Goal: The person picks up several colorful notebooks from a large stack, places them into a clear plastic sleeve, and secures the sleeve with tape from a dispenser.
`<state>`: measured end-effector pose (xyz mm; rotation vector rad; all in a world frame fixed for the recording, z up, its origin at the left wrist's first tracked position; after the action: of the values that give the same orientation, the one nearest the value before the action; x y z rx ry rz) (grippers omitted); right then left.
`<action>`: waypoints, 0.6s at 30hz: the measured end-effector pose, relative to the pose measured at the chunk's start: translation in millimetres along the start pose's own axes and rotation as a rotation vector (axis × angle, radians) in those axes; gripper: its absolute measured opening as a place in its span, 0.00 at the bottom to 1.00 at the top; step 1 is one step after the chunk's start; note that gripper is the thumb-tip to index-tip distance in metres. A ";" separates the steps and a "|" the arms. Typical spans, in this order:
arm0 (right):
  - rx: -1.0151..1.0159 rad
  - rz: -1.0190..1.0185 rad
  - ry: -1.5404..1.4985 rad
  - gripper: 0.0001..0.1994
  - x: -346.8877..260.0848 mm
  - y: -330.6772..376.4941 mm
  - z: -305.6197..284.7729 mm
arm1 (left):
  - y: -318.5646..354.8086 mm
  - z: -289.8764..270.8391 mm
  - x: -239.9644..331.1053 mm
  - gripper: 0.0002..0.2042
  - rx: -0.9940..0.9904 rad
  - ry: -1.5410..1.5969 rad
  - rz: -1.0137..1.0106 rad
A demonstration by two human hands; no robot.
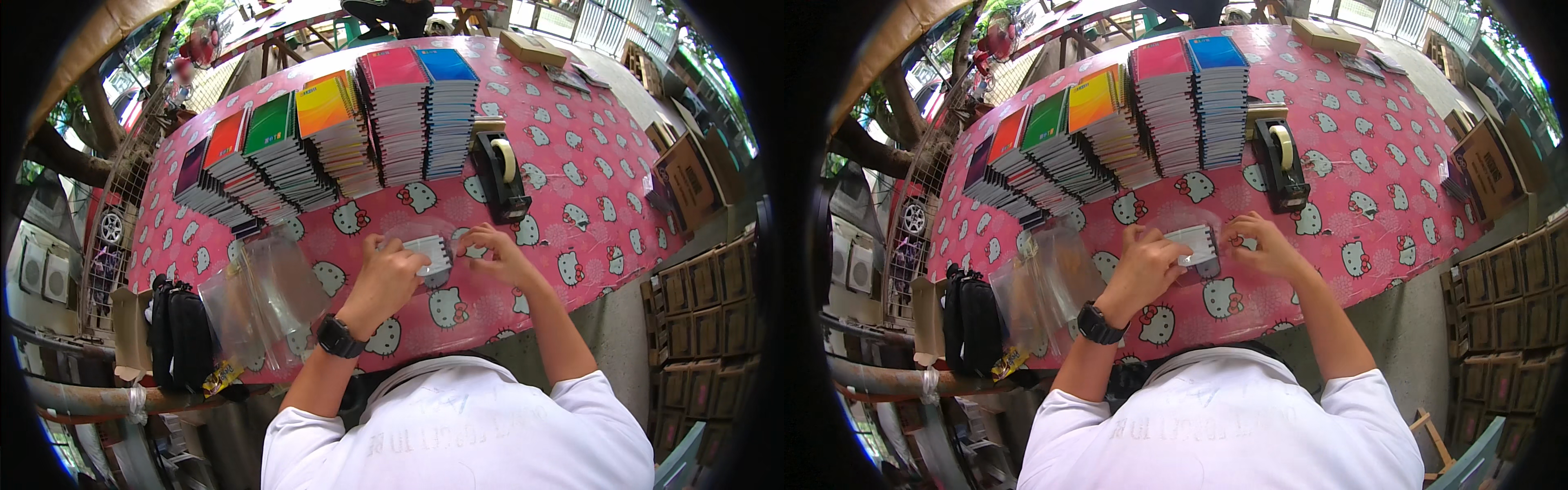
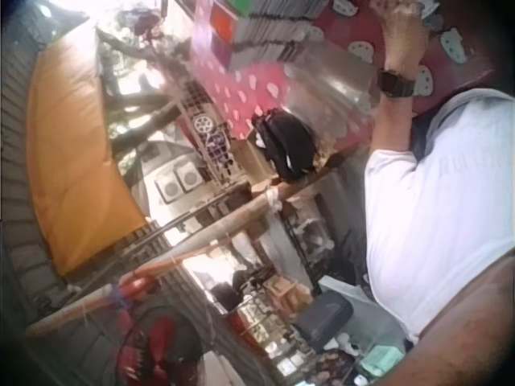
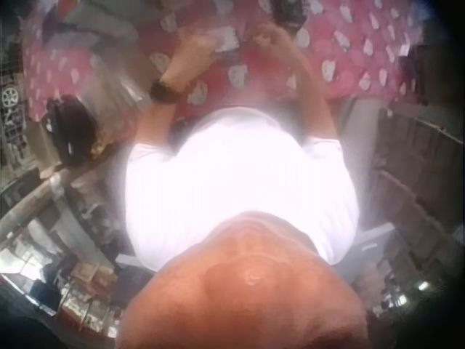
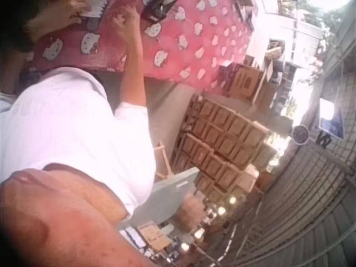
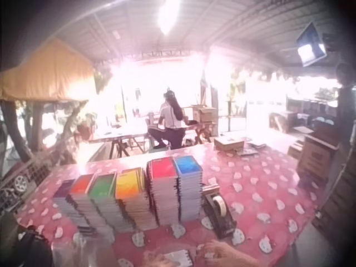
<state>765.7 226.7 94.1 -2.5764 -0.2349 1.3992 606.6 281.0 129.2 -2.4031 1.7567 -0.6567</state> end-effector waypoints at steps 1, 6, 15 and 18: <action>0.037 0.017 -0.042 0.16 3.1 1.5 2.5 | -0.3 -3.2 -3.9 0.14 0.029 0.049 -0.010; 0.154 0.126 -0.317 0.21 20.4 7.9 15.0 | -1.5 -12.7 -7.1 0.09 0.217 -0.062 -0.098; -0.052 -0.073 0.316 0.36 -11.5 5.8 44.4 | 45.2 -32.1 -42.6 0.09 0.572 0.520 -0.307; -0.075 -0.018 0.346 0.39 -5.4 16.4 50.2 | 68.1 12.3 -53.8 0.16 0.570 0.515 -0.434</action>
<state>721.3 214.6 67.6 -2.8116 -0.2583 0.9316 537.9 306.0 80.9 -2.3061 0.9244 -1.6824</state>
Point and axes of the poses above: each hand's wrist, its own y-axis away from the middle knuckle, its own z-axis out of the palm, x = y × z, the point moved 7 cm from there along -y, towards the middle knuckle, and after that the axes turned 3 degrees about z, right-handed, at the moved point
